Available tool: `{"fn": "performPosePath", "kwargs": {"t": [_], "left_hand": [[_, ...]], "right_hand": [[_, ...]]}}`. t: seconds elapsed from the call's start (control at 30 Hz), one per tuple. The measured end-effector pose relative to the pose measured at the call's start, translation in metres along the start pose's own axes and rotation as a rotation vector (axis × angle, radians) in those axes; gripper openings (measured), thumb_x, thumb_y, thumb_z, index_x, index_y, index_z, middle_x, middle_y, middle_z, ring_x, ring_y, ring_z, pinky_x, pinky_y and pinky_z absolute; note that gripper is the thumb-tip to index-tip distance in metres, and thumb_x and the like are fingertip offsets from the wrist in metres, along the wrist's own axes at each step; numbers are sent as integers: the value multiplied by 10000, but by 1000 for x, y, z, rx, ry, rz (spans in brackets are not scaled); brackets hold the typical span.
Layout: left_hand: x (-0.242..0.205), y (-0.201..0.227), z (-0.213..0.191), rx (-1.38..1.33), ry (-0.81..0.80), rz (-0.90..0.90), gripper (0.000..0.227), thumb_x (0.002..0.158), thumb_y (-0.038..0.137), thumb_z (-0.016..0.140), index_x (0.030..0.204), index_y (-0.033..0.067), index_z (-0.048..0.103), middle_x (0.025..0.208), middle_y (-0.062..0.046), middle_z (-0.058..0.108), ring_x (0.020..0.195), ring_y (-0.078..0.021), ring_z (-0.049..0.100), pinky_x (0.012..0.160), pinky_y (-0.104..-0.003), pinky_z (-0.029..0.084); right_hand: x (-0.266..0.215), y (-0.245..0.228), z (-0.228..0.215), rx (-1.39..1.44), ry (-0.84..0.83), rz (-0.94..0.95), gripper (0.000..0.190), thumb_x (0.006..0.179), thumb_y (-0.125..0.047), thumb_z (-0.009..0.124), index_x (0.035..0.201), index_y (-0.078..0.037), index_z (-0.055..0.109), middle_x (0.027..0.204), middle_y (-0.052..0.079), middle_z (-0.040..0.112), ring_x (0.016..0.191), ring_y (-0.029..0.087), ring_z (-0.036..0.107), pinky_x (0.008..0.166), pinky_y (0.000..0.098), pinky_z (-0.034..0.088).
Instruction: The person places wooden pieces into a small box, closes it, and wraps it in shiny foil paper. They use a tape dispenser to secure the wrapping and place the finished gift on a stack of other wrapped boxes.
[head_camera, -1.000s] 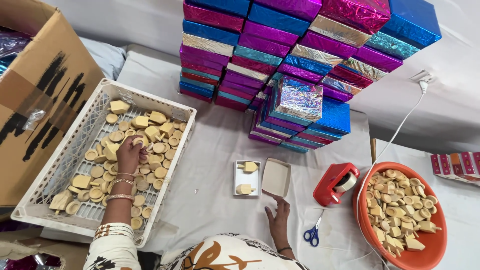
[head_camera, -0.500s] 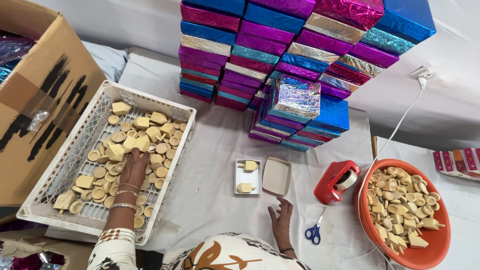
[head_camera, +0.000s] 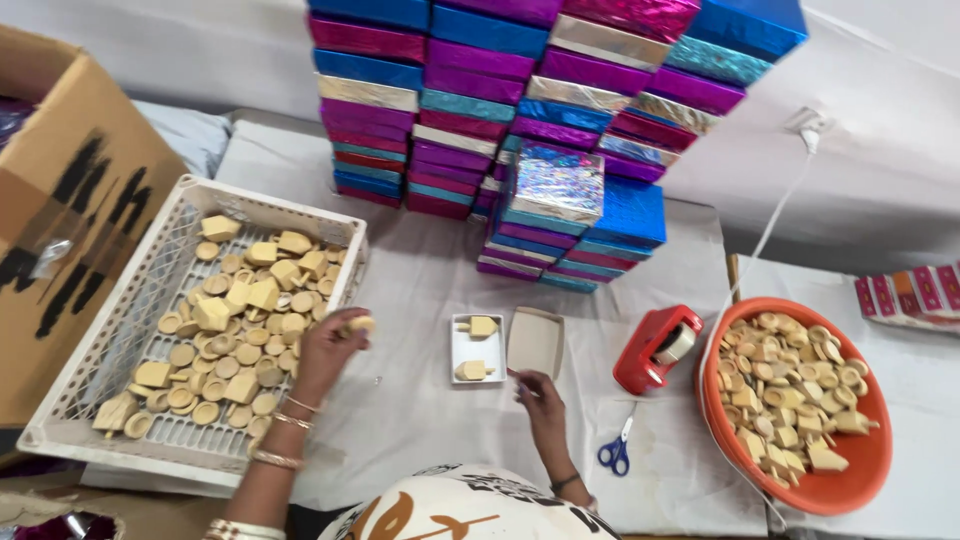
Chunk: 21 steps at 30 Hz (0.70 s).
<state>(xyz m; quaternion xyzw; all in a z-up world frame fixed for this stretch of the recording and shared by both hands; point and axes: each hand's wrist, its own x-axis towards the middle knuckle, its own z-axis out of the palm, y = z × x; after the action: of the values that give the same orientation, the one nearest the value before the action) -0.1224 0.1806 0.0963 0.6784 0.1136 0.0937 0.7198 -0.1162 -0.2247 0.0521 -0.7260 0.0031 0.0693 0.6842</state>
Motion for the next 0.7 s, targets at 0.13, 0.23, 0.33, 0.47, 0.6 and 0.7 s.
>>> {"fn": "performPosePath", "kwargs": {"t": [0.13, 0.23, 0.33, 0.47, 0.6, 0.7], "left_hand": [[-30, 21, 87, 8, -108, 31, 309, 910, 7, 707, 1218, 32, 708, 1041, -30, 742, 834, -96, 718, 760, -253, 638], [-47, 36, 132, -20, -205, 36, 340, 901, -9, 701, 1240, 21, 693, 1075, -34, 731, 905, -86, 723, 826, -253, 645], [-59, 43, 155, 29, -282, -38, 384, 946, 4, 659, 1329, 32, 662, 1113, -85, 760, 952, -123, 738, 840, -281, 614], [-62, 62, 165, -254, -566, -96, 486, 1029, 87, 499, 1513, 90, 453, 1448, -63, 566, 1226, -140, 620, 1072, -327, 546], [-63, 67, 172, -230, -619, -143, 497, 1036, 150, 515, 1526, 99, 451, 1484, -51, 560, 1233, -151, 632, 1072, -335, 559], [-60, 66, 175, -170, -589, -226, 510, 974, 94, 629, 1476, 90, 539, 1323, -91, 683, 1127, -166, 686, 1011, -337, 603]], "right_hand": [[6, -65, 38, 69, -138, -43, 244, 978, -6, 628, 1221, -19, 638, 1146, 64, 687, 1032, 136, 680, 857, 290, 603], [6, -101, 56, 84, -198, -98, 291, 953, 24, 649, 1240, -9, 618, 1187, 55, 651, 1054, 139, 668, 888, 283, 591], [5, -99, 55, 45, -196, -154, 335, 924, 52, 681, 1249, 3, 617, 1182, 64, 642, 1021, 150, 668, 883, 278, 581], [1, -96, 38, 152, -148, -166, 285, 939, 49, 684, 1222, 26, 651, 1188, 67, 633, 1042, 149, 676, 896, 280, 583], [-5, -94, 27, 260, -165, -136, 253, 963, 22, 677, 1216, 31, 667, 1194, 65, 649, 1072, 142, 676, 931, 281, 579], [-5, -98, 18, 288, -182, -93, 255, 962, 4, 675, 1215, 27, 668, 1184, 65, 675, 1065, 149, 685, 929, 285, 581]]}}
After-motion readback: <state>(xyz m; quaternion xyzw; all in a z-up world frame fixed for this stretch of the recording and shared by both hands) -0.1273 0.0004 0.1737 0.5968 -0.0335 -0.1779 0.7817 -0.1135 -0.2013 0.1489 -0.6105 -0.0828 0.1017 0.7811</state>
